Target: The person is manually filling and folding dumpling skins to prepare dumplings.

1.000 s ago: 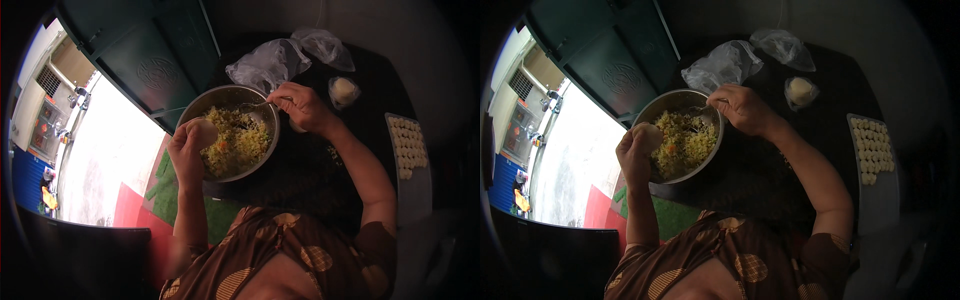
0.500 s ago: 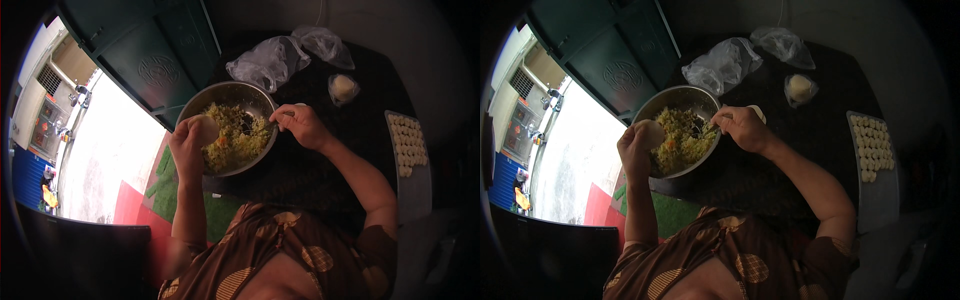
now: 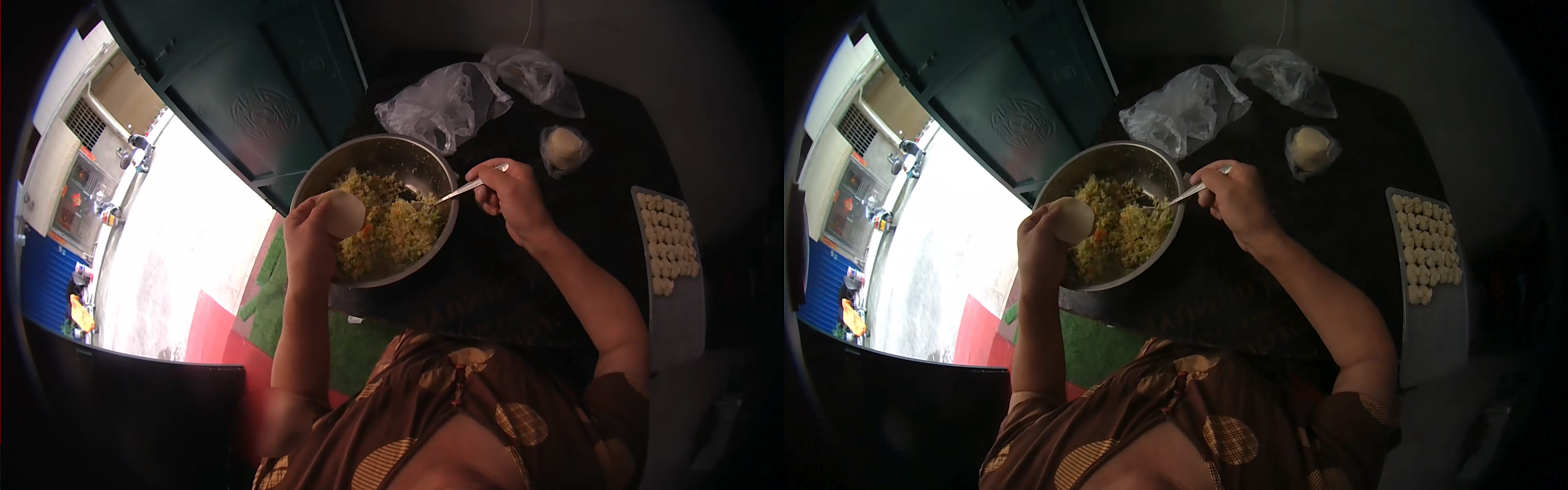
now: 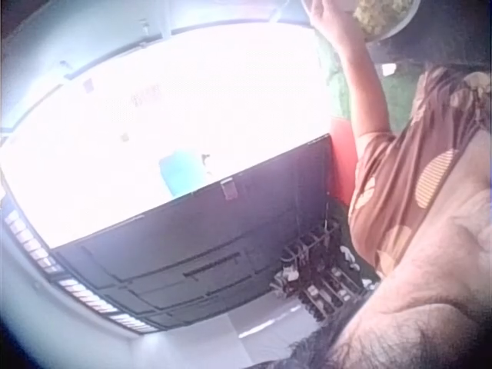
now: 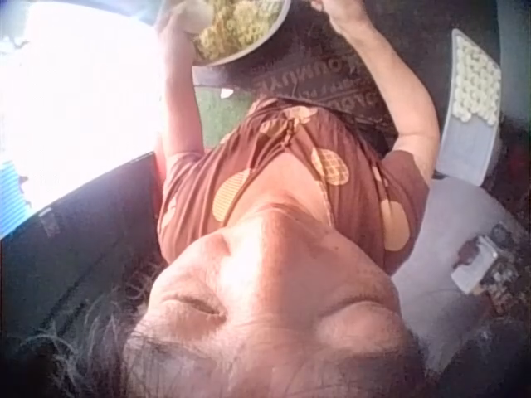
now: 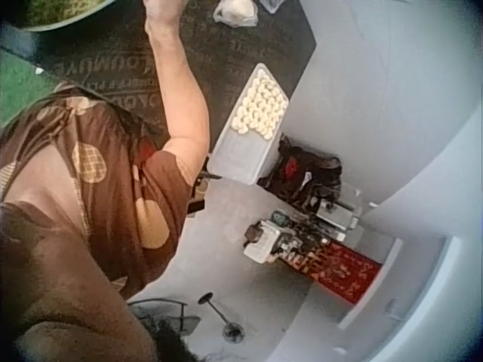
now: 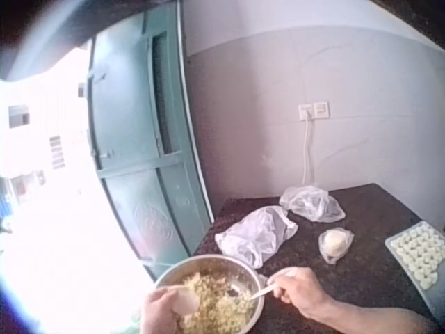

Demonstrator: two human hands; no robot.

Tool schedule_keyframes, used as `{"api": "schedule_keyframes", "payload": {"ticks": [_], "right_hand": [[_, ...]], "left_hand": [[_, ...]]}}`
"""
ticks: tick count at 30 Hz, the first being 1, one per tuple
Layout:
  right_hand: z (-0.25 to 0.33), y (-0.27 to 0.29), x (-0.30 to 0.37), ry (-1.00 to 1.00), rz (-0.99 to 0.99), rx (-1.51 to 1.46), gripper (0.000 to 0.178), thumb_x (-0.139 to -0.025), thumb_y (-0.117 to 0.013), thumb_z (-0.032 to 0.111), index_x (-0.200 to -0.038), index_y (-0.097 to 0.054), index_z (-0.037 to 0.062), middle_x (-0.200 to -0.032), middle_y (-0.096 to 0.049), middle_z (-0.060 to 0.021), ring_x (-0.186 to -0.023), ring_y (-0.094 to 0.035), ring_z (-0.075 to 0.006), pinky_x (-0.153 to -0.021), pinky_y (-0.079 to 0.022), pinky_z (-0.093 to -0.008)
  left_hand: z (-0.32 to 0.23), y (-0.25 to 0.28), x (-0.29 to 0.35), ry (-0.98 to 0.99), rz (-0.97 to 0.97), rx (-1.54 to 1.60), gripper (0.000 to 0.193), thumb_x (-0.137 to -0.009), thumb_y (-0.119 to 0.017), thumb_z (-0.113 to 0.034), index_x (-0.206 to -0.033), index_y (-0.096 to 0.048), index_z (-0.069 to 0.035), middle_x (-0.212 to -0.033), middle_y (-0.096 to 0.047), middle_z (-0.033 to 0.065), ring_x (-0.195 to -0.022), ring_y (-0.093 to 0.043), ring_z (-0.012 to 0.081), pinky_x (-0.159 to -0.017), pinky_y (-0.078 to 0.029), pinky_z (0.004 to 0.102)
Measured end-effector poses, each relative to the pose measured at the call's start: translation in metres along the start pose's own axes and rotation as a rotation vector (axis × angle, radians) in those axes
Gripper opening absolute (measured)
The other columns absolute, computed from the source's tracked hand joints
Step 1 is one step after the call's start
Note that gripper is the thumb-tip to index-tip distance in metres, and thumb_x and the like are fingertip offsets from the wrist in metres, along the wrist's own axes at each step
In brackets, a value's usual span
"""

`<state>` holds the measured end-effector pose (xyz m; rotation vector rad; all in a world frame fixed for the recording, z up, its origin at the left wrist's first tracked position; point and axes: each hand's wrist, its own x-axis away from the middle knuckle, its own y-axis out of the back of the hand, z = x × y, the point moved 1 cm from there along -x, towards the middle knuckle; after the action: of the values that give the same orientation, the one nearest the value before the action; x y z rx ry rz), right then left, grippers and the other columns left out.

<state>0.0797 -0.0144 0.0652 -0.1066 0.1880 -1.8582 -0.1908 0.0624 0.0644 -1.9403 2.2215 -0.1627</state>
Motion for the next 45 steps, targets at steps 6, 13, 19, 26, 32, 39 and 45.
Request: {"api": "schedule_keyframes", "payload": {"ticks": [6,13,19,26,32,39,45], "right_hand": [[0.025,-0.002,0.006,0.112,0.021,-0.001,0.018,-0.091,-0.051,0.011,-0.087,-0.063,-0.0012,-0.063,-0.056,-0.0017,-0.050,-0.045,-0.0053,-0.045,-0.035,-0.0201],[0.039,-0.023,0.025,0.378,0.140,0.253,0.019,-0.095,-0.050,0.014,-0.096,-0.063,0.0000,-0.070,-0.058,0.0007,-0.059,-0.046,-0.0040,-0.053,-0.037,-0.0191],[0.035,-0.023,0.029,0.877,0.315,0.562,0.012,-0.092,-0.052,0.004,-0.098,-0.062,0.0002,-0.074,-0.053,-0.0035,-0.064,-0.049,-0.0108,-0.058,-0.042,-0.0244],[0.034,-0.016,0.038,0.852,0.176,0.452,0.009,-0.090,-0.055,0.001,-0.098,-0.059,0.0002,-0.075,-0.056,-0.0062,-0.064,-0.053,-0.0152,-0.056,-0.044,-0.0279],[0.025,-0.018,0.042,0.816,0.220,0.415,0.014,-0.093,-0.048,0.003,-0.099,-0.059,-0.0023,-0.077,-0.053,-0.0051,-0.066,-0.051,-0.0098,-0.058,-0.043,-0.0224],[0.029,-0.017,0.043,0.880,0.168,0.519,0.014,-0.091,-0.048,0.001,-0.098,-0.059,-0.0024,-0.076,-0.052,-0.0052,-0.064,-0.051,-0.0105,-0.057,-0.044,-0.0232],[0.021,-0.019,0.044,0.849,0.153,0.558,0.015,-0.092,-0.047,0.002,-0.097,-0.060,-0.0015,-0.078,-0.056,-0.0060,-0.064,-0.053,-0.0099,-0.056,-0.043,-0.0224]], "left_hand": [[0.006,-0.001,-0.005,0.242,0.108,0.131,0.022,-0.091,-0.046,-0.006,-0.104,-0.055,0.009,-0.095,-0.063,0.0178,-0.077,-0.067,0.0262,-0.067,-0.059,0.0366],[0.005,-0.030,0.007,0.437,0.173,0.410,0.024,-0.089,-0.039,0.002,-0.108,-0.047,0.014,-0.109,-0.057,0.0234,-0.099,-0.062,0.0352,-0.086,-0.054,0.0546],[0.000,-0.034,0.010,0.426,0.157,0.407,0.027,-0.088,-0.035,0.005,-0.110,-0.046,0.014,-0.114,-0.054,0.0248,-0.105,-0.058,0.0365,-0.089,-0.052,0.0581],[0.003,-0.033,0.009,0.371,0.187,0.412,0.030,-0.088,-0.034,0.005,-0.114,-0.046,0.014,-0.116,-0.054,0.0238,-0.106,-0.058,0.0347,-0.089,-0.053,0.0546],[0.006,-0.032,0.008,0.338,0.234,0.401,0.032,-0.088,-0.035,0.005,-0.116,-0.046,0.015,-0.116,-0.055,0.0240,-0.107,-0.059,0.0341,-0.091,-0.053,0.0522],[0.002,-0.033,0.011,0.327,0.211,0.428,0.034,-0.087,-0.036,0.007,-0.118,-0.047,0.016,-0.116,-0.055,0.0242,-0.106,-0.059,0.0341,-0.094,-0.051,0.0518],[0.004,-0.035,0.011,0.327,0.203,0.458,0.034,-0.084,-0.039,0.008,-0.117,-0.047,0.016,-0.114,-0.056,0.0235,-0.105,-0.060,0.0342,-0.094,-0.051,0.0507]]}}
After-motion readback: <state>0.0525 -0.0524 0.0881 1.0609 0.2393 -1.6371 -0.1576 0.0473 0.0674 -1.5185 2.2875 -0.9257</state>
